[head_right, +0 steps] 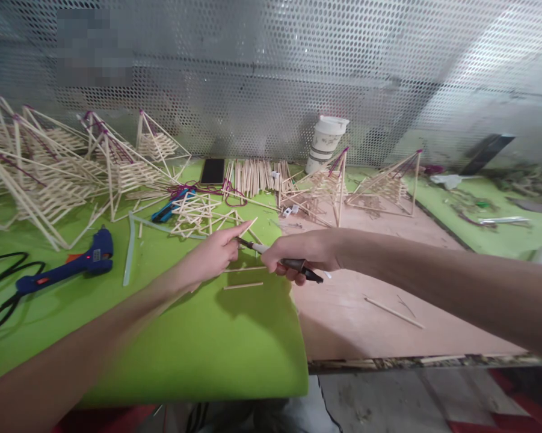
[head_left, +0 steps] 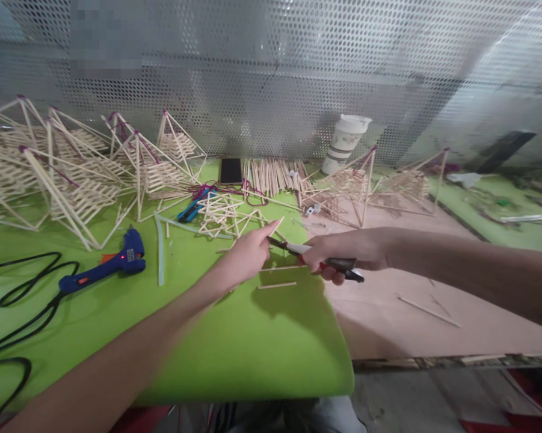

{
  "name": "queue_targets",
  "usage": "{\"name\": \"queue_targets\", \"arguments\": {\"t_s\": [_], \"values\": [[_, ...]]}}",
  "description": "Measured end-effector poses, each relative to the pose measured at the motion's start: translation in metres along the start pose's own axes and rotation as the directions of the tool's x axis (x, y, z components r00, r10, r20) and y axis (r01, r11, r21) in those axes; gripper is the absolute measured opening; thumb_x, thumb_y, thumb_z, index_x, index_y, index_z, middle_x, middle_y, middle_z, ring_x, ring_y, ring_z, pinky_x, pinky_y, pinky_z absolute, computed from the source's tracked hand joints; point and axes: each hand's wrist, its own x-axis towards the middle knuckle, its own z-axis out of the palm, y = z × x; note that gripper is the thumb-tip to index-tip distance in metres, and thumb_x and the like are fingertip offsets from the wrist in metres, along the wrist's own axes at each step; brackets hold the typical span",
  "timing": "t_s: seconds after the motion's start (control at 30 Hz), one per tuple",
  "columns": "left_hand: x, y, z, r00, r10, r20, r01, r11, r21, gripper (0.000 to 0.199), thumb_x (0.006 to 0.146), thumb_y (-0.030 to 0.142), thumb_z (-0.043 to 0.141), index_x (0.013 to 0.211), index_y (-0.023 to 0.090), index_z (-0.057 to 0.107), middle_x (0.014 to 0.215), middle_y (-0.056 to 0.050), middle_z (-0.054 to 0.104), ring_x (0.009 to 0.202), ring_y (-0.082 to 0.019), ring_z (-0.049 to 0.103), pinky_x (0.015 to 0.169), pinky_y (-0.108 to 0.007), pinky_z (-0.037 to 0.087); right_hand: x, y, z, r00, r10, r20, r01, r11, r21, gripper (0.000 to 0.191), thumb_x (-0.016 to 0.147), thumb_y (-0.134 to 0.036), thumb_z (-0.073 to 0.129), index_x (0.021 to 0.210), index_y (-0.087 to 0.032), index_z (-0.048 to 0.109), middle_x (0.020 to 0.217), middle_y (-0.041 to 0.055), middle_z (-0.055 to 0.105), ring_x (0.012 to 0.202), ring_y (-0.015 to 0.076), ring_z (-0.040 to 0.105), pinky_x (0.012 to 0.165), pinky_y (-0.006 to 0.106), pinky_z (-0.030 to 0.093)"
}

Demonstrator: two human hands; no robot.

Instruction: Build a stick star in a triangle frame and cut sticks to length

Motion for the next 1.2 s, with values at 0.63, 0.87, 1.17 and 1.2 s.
{"name": "queue_targets", "arguments": {"t_s": [0.63,0.87,1.17,1.2], "values": [[-0.0007,0.0052,0.0005,1.0,-0.025,0.015,0.025,0.999,0.046,0.062,0.109,0.022,0.039,0.171,0.028,0.035,0.069,0.0,0.055,0.049,-0.013,0.037,0.047,-0.027,0.029,0.0064,0.0002,-0.0078,0.999,0.026,0.028,-0.024,0.999,-0.049,0.023,0.08,-0.026,0.066,0.075,-0.02,0.045,0.07,-0.0022,0.044,0.059,0.01,0.038,0.054,0.022,0.036],[-0.0003,0.0042,0.0003,0.999,-0.027,0.02,0.026,0.999,0.018,0.062,0.109,0.022,0.04,0.171,0.029,0.035,0.069,0.001,0.053,0.049,-0.013,0.037,0.045,-0.026,0.028,0.0055,-0.0005,-0.0068,0.999,0.043,0.009,-0.042,0.997,-0.064,0.02,0.082,-0.024,0.064,0.076,-0.02,0.045,0.069,-0.0023,0.045,0.058,0.01,0.039,0.054,0.023,0.036],[-0.0012,0.0083,0.0038,0.999,-0.045,0.001,0.045,0.999,-0.009,0.066,0.108,0.018,0.045,0.171,0.033,0.033,0.082,-0.004,0.064,0.051,-0.013,0.043,0.046,-0.025,0.032,0.0046,-0.0052,-0.0109,1.0,-0.009,0.002,0.009,0.995,-0.1,0.016,0.087,-0.014,0.06,0.085,-0.02,0.046,0.075,-0.0037,0.043,0.061,0.0089,0.035,0.056,0.025,0.029],[-0.0013,0.0085,0.0041,0.999,-0.048,0.002,0.048,0.999,-0.008,0.066,0.108,0.018,0.045,0.171,0.033,0.032,0.082,-0.004,0.064,0.051,-0.012,0.042,0.046,-0.025,0.032,0.0032,-0.0066,-0.0107,1.0,-0.002,0.013,0.004,0.994,-0.108,0.015,0.087,-0.014,0.06,0.085,-0.02,0.046,0.075,-0.0037,0.042,0.061,0.0091,0.035,0.057,0.026,0.028]]}}
